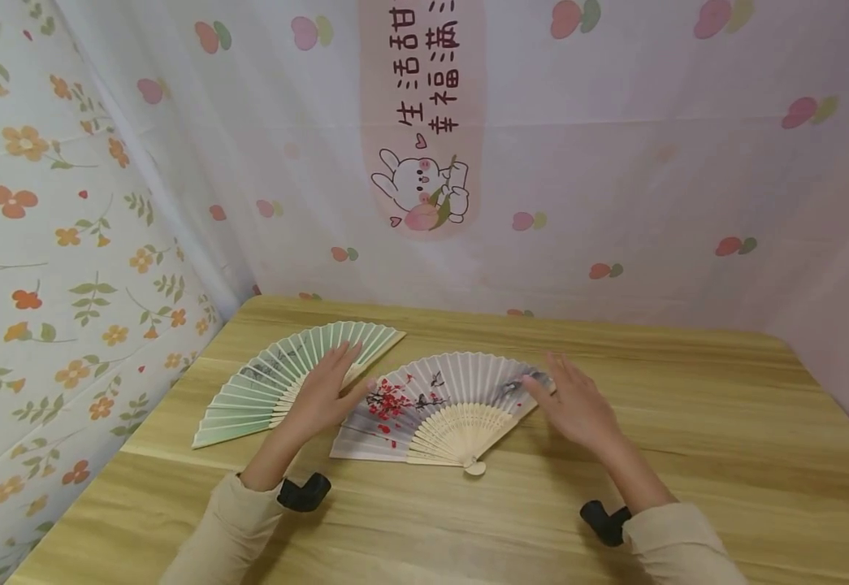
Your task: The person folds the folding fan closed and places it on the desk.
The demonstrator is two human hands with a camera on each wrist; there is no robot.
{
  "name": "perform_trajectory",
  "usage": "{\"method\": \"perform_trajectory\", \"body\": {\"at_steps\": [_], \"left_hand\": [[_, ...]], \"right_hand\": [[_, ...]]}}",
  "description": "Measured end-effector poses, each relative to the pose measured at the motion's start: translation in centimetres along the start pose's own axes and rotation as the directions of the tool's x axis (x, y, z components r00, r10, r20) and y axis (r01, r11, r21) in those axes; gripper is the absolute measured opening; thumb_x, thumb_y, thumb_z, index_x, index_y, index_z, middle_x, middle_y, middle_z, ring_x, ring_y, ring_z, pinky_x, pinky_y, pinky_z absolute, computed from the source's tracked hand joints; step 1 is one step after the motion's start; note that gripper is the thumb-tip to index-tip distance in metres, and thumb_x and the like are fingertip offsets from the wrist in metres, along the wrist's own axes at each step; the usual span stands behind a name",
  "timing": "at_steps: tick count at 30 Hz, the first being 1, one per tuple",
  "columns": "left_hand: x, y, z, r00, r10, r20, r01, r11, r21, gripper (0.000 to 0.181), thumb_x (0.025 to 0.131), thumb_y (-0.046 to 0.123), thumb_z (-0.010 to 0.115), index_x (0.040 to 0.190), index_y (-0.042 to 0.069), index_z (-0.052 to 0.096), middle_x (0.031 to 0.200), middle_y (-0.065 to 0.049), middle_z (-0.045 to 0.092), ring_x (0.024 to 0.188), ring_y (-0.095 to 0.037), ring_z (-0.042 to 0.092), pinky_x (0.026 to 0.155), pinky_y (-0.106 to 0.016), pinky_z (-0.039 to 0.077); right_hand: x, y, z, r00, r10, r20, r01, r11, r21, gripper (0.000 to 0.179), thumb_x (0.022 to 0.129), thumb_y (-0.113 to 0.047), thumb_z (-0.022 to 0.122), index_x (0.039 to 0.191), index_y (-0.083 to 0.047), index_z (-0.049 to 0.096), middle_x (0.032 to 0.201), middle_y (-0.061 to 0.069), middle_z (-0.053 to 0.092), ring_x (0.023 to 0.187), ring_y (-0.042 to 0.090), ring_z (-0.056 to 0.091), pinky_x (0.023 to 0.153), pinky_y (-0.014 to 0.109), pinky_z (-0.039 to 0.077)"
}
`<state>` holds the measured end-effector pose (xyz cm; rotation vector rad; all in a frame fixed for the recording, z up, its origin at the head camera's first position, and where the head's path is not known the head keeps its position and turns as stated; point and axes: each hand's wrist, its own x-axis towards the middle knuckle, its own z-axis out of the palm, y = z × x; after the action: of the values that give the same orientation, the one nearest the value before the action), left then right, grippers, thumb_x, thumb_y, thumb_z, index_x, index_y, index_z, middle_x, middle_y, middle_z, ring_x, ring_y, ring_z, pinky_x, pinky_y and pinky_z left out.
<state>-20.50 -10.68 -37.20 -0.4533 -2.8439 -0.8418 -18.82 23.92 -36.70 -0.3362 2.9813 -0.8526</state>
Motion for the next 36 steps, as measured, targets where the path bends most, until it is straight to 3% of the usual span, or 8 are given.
{"method": "perform_trajectory", "body": {"at_steps": [5, 14, 24, 28, 33, 36], "left_hand": [[-1.0, -1.0, 0.1, 0.999, 0.04, -0.013, -0.04, 0.999, -0.013, 0.063, 0.085, 0.032, 0.058, 0.136, 0.005, 0.033, 0.14, -0.02, 0.026, 0.128, -0.038, 0.018, 0.099, -0.057, 0.019], [-2.8, -2.1, 0.0, 0.999, 0.032, -0.042, -0.036, 0.993, -0.108, 0.059, 0.083, 0.028, 0.062, 0.131, 0.001, 0.041, 0.136, -0.021, 0.034, 0.124, -0.039, 0.027, 0.099, -0.054, 0.024], [-4.3, -2.6, -0.1, 0.997, 0.03, -0.065, -0.045, 0.968, -0.248, 0.05, 0.083, 0.02, 0.063, 0.124, -0.003, 0.047, 0.125, -0.02, 0.046, 0.117, -0.036, 0.038, 0.096, -0.049, 0.031], [-4.7, -3.0, 0.1, 0.999, -0.003, -0.05, -0.013, 0.949, -0.314, 0.048, 0.082, 0.019, 0.063, 0.122, -0.004, 0.049, 0.116, -0.018, 0.052, 0.11, -0.032, 0.045, 0.092, -0.046, 0.036], [-5.2, -3.4, 0.3, 0.996, -0.084, 0.012, 0.081, 0.904, -0.42, 0.047, 0.083, 0.02, 0.062, 0.122, -0.003, 0.049, 0.117, -0.017, 0.052, 0.107, -0.031, 0.048, 0.09, -0.045, 0.039], [-5.4, -3.7, 0.5, 0.991, -0.125, 0.043, 0.131, 0.892, -0.432, 0.045, 0.084, 0.02, 0.062, 0.121, -0.002, 0.05, 0.116, -0.014, 0.053, 0.105, -0.028, 0.05, 0.088, -0.043, 0.041]], "right_hand": [[0.0, 0.8, -0.4, 1.0, 0.012, 0.022, -0.013, 0.999, 0.05, 0.073, 0.094, -0.046, 0.029, 0.138, 0.008, 0.006, 0.139, 0.034, 0.005, 0.123, 0.052, 0.006, 0.09, 0.069, 0.007], [0.2, 1.8, -0.8, 0.998, 0.047, 0.053, -0.057, 0.977, 0.208, 0.073, 0.095, -0.045, 0.027, 0.137, 0.01, 0.003, 0.137, 0.037, 0.003, 0.12, 0.056, 0.008, 0.092, 0.067, 0.012], [0.3, 3.2, -0.7, 0.987, 0.134, 0.092, -0.154, 0.95, 0.27, 0.072, 0.094, -0.044, 0.032, 0.138, 0.008, 0.007, 0.132, 0.037, 0.021, 0.117, 0.053, 0.024, 0.089, 0.062, 0.029], [0.4, 3.5, -0.7, 0.989, 0.135, 0.053, -0.144, 0.943, 0.299, 0.07, 0.094, -0.038, 0.039, 0.135, 0.012, 0.015, 0.129, 0.037, 0.028, 0.116, 0.051, 0.029, 0.088, 0.056, 0.035], [0.4, 3.7, -0.6, 0.99, 0.137, 0.023, -0.137, 0.938, 0.318, 0.065, 0.094, -0.033, 0.043, 0.133, 0.015, 0.021, 0.127, 0.035, 0.034, 0.114, 0.049, 0.034, 0.088, 0.052, 0.038], [0.4, 3.8, -0.6, 0.99, 0.142, 0.021, -0.141, 0.936, 0.323, 0.063, 0.093, -0.031, 0.044, 0.132, 0.014, 0.023, 0.126, 0.035, 0.035, 0.114, 0.048, 0.035, 0.088, 0.051, 0.039]]}}
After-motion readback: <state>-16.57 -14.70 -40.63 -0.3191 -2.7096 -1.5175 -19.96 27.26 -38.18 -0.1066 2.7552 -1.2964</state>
